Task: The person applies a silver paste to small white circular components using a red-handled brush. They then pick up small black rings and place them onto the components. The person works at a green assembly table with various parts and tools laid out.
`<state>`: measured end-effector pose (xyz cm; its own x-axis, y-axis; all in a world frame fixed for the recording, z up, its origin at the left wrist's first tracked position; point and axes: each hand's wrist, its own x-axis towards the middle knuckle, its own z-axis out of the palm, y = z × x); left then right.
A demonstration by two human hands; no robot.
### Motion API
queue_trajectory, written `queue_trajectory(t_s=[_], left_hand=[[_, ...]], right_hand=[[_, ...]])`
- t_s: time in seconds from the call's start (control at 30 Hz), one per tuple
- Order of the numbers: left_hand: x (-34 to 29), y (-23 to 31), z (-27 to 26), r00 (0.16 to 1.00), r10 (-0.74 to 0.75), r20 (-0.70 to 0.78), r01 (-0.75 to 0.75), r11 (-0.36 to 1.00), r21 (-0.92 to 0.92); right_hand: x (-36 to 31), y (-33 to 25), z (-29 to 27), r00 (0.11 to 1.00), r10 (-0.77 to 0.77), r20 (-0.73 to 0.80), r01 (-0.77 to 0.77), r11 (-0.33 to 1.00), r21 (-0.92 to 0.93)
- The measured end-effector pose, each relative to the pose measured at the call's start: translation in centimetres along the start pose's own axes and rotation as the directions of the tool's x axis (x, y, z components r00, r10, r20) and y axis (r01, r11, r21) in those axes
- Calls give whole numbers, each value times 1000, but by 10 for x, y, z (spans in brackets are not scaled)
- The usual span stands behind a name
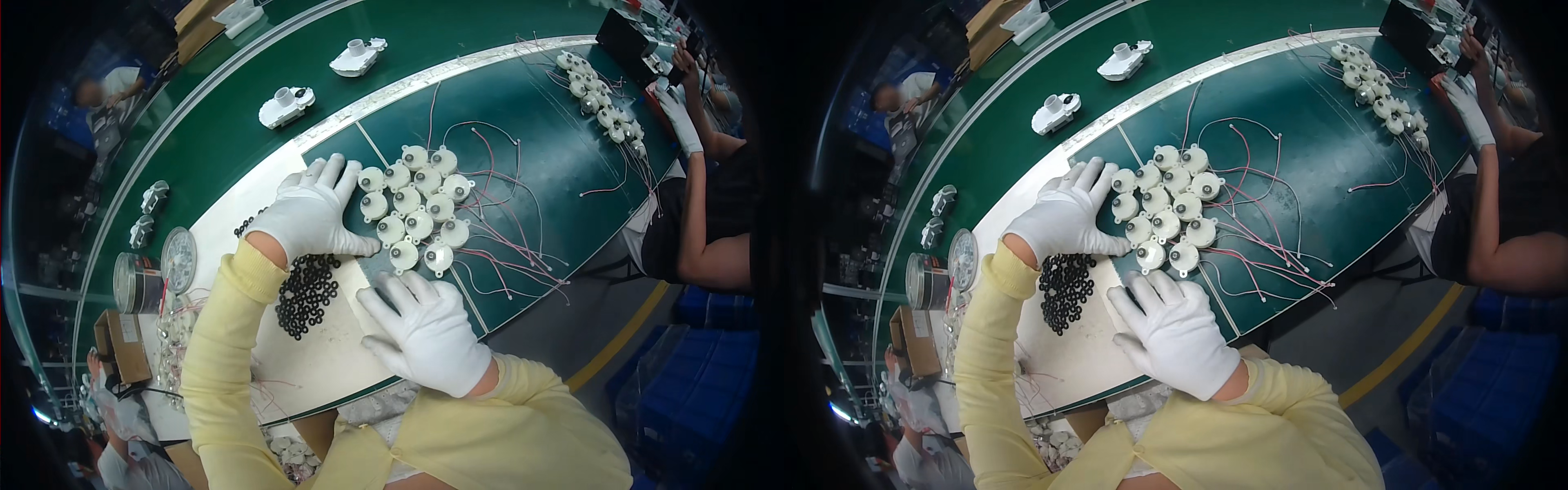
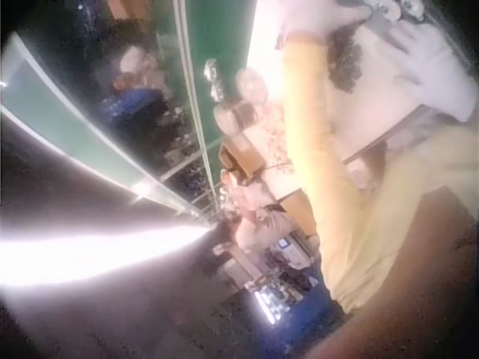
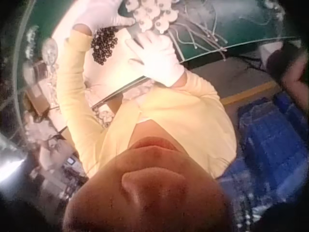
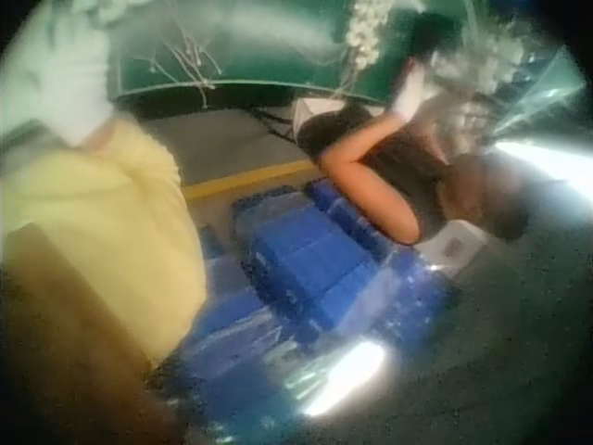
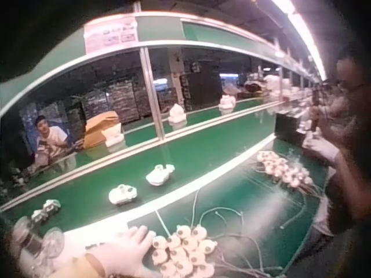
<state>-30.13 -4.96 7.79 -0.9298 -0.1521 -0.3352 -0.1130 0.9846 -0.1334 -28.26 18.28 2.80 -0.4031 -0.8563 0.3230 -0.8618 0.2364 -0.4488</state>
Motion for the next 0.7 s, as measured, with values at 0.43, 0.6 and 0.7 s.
queue_trajectory(t_s=[0.43,0.6,0.7], left_hand=[[37,23,16,988,97,-124,-101,994,-33],[49,31,6,986,123,-111,-132,989,-73],[53,35,4,987,127,-97,-134,988,-71]], right_hand=[[7,32,-6,999,34,-33,-35,999,-28],[6,43,-15,998,60,-20,-60,998,-18],[5,46,-17,997,69,-29,-69,998,9]])
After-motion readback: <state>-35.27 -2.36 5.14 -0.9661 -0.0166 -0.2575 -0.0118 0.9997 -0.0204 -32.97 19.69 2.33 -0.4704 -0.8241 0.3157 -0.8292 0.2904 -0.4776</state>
